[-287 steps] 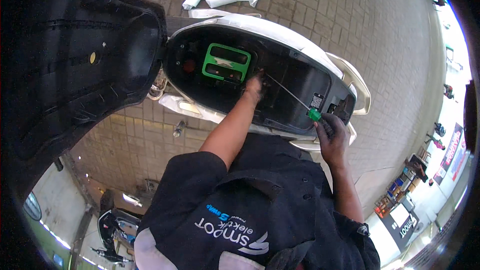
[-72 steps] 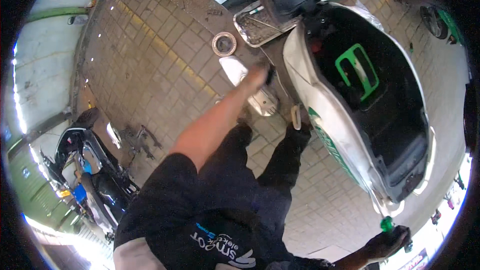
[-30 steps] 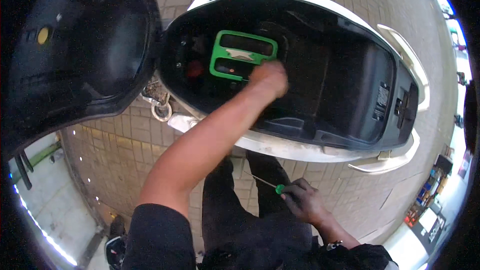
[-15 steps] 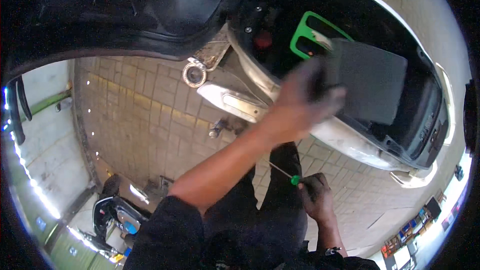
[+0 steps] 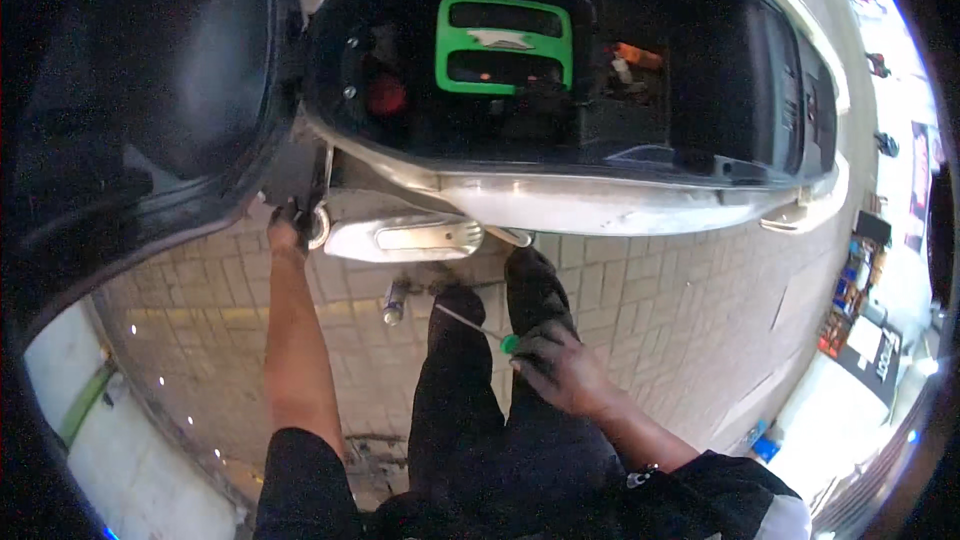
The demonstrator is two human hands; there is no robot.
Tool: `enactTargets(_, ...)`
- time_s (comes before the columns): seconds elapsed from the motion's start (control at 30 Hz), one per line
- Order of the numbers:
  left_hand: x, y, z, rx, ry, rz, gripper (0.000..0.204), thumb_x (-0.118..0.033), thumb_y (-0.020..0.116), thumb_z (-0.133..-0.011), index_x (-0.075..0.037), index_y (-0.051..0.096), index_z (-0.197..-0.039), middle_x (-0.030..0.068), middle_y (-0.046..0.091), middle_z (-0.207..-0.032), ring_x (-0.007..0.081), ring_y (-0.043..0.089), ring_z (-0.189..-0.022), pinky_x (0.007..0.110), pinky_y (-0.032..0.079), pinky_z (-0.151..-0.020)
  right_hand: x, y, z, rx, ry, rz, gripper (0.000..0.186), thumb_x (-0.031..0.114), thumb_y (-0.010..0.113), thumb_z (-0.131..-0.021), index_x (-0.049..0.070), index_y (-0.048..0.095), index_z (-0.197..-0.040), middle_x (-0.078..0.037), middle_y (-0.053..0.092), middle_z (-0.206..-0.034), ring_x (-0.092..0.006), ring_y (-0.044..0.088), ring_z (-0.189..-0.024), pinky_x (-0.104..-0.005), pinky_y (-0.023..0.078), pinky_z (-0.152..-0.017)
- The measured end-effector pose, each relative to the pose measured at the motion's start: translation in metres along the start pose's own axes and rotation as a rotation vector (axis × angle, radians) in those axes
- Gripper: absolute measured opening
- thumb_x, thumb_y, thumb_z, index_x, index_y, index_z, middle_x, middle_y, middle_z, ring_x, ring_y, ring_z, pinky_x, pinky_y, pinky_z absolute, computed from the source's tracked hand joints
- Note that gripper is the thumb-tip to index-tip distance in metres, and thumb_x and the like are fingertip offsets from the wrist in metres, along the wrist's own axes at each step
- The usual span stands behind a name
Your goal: The person opens the seat of an electric scooter, removes a storage bag, and then uses a screwdriver to loosen screws and work on the internal components near the battery compartment.
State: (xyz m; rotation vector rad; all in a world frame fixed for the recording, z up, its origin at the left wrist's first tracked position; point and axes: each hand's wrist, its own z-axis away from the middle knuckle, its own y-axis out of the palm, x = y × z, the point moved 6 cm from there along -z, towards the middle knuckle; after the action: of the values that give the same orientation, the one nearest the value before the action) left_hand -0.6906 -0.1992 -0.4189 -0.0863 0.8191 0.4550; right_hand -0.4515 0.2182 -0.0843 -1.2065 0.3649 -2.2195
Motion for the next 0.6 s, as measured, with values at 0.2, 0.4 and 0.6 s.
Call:
enactTargets(0.2,-0.004,0.034,0.042,-0.056,0.346,-0.512,0.029,-0.021,0.054,-0.096,-0.003,0.059,-0.119,0.0111,0.063,-0.110,0.0250,0.061,-0.096,0.036,0.049,-0.086,0.006,-0.031,0.017,-0.166,-0.049,-0.256,0.020,0.019,0.069,-0.086,0.007,0.068,-0.103,-0.011,0.063,-0.096,-0.0290,0.063,-0.090,-0.0390,0.052,-0.078)
enactTargets(0.4,-0.018,0.180,0.348,1.050,-0.264,-1.094,0.026,-0.023,0.062,-0.092,-0.005,0.066,-0.110,0.0121,0.068,-0.096,0.0195,0.063,-0.093,0.035,0.048,-0.086,-0.044,-0.116,0.059,-0.625,0.181,-0.753,0.018,0.021,0.066,-0.090,0.004,0.061,-0.089,-0.009,0.065,-0.083,-0.0168,0.061,-0.072,-0.0296,0.051,-0.063)
enactTargets(0.6,-0.079,0.254,0.416,1.206,-0.171,-0.956,0.026,-0.025,0.068,-0.088,-0.004,0.070,-0.102,0.0099,0.070,-0.090,0.0177,0.066,-0.082,0.032,0.051,-0.073,-0.055,-0.243,0.084,-1.044,-0.067,-0.748,0.028,0.034,0.055,-0.096,0.006,0.051,-0.091,-0.010,0.057,-0.076,-0.0131,0.057,-0.060,-0.0241,0.048,-0.047)
